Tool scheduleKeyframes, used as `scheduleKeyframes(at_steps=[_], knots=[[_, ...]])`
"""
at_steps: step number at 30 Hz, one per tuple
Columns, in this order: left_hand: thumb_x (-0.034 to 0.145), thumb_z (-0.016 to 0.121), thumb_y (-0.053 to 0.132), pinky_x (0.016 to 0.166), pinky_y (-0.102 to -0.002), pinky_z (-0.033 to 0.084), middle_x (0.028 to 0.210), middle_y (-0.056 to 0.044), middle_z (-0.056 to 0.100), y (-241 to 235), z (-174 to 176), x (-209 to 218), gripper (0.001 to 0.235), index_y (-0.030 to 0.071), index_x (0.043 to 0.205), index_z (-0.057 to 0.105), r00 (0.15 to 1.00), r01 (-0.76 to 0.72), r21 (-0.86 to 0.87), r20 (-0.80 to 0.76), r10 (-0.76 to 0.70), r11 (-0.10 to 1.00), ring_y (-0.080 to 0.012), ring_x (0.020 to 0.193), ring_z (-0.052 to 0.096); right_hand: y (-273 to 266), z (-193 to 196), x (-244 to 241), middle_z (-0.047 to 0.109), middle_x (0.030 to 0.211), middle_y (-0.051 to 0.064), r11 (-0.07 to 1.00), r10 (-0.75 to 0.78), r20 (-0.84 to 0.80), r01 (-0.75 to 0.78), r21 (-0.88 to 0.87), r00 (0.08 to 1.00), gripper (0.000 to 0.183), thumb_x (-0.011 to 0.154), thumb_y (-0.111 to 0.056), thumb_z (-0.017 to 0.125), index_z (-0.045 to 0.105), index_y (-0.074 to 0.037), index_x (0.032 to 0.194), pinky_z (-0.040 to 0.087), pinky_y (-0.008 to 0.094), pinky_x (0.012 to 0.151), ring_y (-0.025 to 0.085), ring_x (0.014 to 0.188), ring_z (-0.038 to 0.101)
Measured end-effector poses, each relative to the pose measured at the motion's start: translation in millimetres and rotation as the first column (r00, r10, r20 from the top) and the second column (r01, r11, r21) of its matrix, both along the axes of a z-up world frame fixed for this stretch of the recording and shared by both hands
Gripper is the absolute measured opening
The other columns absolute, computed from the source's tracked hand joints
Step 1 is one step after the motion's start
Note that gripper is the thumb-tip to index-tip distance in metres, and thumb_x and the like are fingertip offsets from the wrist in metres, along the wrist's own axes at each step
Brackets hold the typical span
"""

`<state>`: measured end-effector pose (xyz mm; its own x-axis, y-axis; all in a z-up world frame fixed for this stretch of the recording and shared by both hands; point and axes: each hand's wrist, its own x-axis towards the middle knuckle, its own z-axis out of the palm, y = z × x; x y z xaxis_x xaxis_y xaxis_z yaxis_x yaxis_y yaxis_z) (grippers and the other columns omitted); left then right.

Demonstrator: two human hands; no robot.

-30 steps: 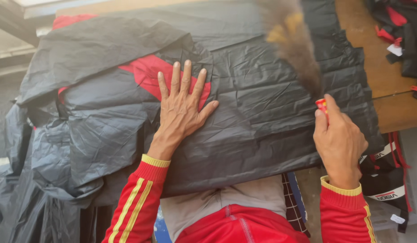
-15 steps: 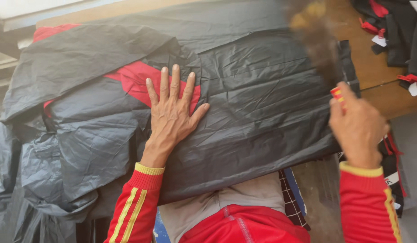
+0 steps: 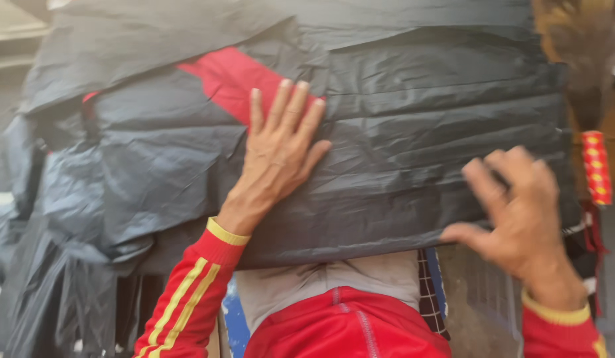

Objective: The person uses a feather duster to clean the surface of a black and red jacket laid out on a wooden table. They brush the fabric repeatedly, then smooth it with their hands, fold the jacket, and continue dusting the folded item.

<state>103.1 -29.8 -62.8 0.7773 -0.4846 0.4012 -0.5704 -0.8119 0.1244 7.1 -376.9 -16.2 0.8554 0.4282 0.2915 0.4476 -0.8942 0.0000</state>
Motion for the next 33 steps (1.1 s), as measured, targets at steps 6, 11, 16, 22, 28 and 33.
scheduleKeyframes(at_steps=[6, 11, 16, 22, 28, 33], knots=[[0.094, 0.055, 0.042, 0.111, -0.057, 0.022, 0.145, -0.015, 0.043, 36, 29, -55, 0.054, 0.008, 0.136, 0.049, 0.964, 0.123, -0.053, -0.230, -0.132, 0.991, -0.0340, 0.138, 0.034, 28, -12, -1, 0.048, 0.137, 0.015, 0.978, 0.211, -0.190, -0.207, 0.038, 0.959, 0.095, 0.060, -0.068, 0.065, 0.048, -0.014, 0.136, 0.038, 0.056, 0.106, 0.034, 0.129, 0.047], [0.091, 0.062, 0.025, 0.102, -0.046, 0.041, 0.130, -0.013, 0.058, 77, 53, -42, 0.030, 0.010, 0.117, 0.063, 0.952, 0.149, -0.163, -0.243, -0.186, 0.975, -0.0306, 0.122, 0.055, 34, 3, 63, 0.067, 0.112, 0.012, 0.978, 0.184, -0.203, -0.160, 0.131, 0.962, 0.046, 0.081, -0.035, 0.068, 0.066, -0.009, 0.119, 0.048, 0.040, 0.092, 0.029, 0.102, 0.063], [0.084, 0.056, -0.011, 0.092, -0.046, 0.049, 0.126, -0.022, 0.062, 129, 75, 47, 0.039, 0.000, 0.121, 0.063, 0.994, 0.000, -0.093, 0.108, 0.010, 0.996, -0.0378, 0.112, 0.061, 44, -1, 171, 0.061, 0.116, 0.020, 0.980, 0.196, -0.135, -0.188, 0.071, 0.971, 0.037, 0.090, -0.001, 0.064, 0.065, -0.001, 0.127, 0.048, 0.046, 0.091, 0.036, 0.107, 0.056], [0.069, 0.048, -0.008, 0.098, -0.052, 0.036, 0.139, -0.027, 0.048, 207, 50, 170, 0.072, -0.003, 0.141, 0.046, 0.977, -0.155, 0.156, -0.120, 0.175, 0.975, -0.0432, 0.125, 0.041, -4, -44, 292, 0.052, 0.137, 0.027, 0.981, 0.128, -0.019, -0.129, -0.143, 0.992, 0.064, 0.077, 0.004, 0.050, 0.055, -0.001, 0.142, 0.047, 0.055, 0.091, 0.046, 0.116, 0.055], [0.068, 0.056, 0.002, 0.114, -0.044, 0.011, 0.144, -0.014, 0.032, 189, 76, 208, 0.092, 0.028, 0.151, 0.025, 0.609, -0.247, 0.443, -0.621, 0.494, 0.862, -0.0295, 0.136, 0.027, 10, 12, 326, 0.039, 0.149, 0.007, 0.894, -0.366, -0.460, 0.169, -0.415, 0.809, 0.086, 0.067, -0.004, 0.059, 0.036, -0.022, 0.148, 0.045, 0.059, 0.092, 0.037, 0.126, 0.045], [0.071, 0.059, 0.012, 0.101, -0.048, 0.038, 0.129, -0.017, 0.048, 175, 99, 206, 0.073, 0.031, 0.140, 0.044, 0.540, -0.303, 0.481, -0.625, 0.564, 0.823, -0.0351, 0.123, 0.045, -27, -10, 354, 0.068, 0.116, 0.016, 0.801, -0.460, -0.407, 0.170, -0.574, 0.789, 0.083, 0.069, -0.032, 0.071, 0.042, -0.032, 0.147, 0.043, 0.051, 0.090, 0.036, 0.116, 0.059]])
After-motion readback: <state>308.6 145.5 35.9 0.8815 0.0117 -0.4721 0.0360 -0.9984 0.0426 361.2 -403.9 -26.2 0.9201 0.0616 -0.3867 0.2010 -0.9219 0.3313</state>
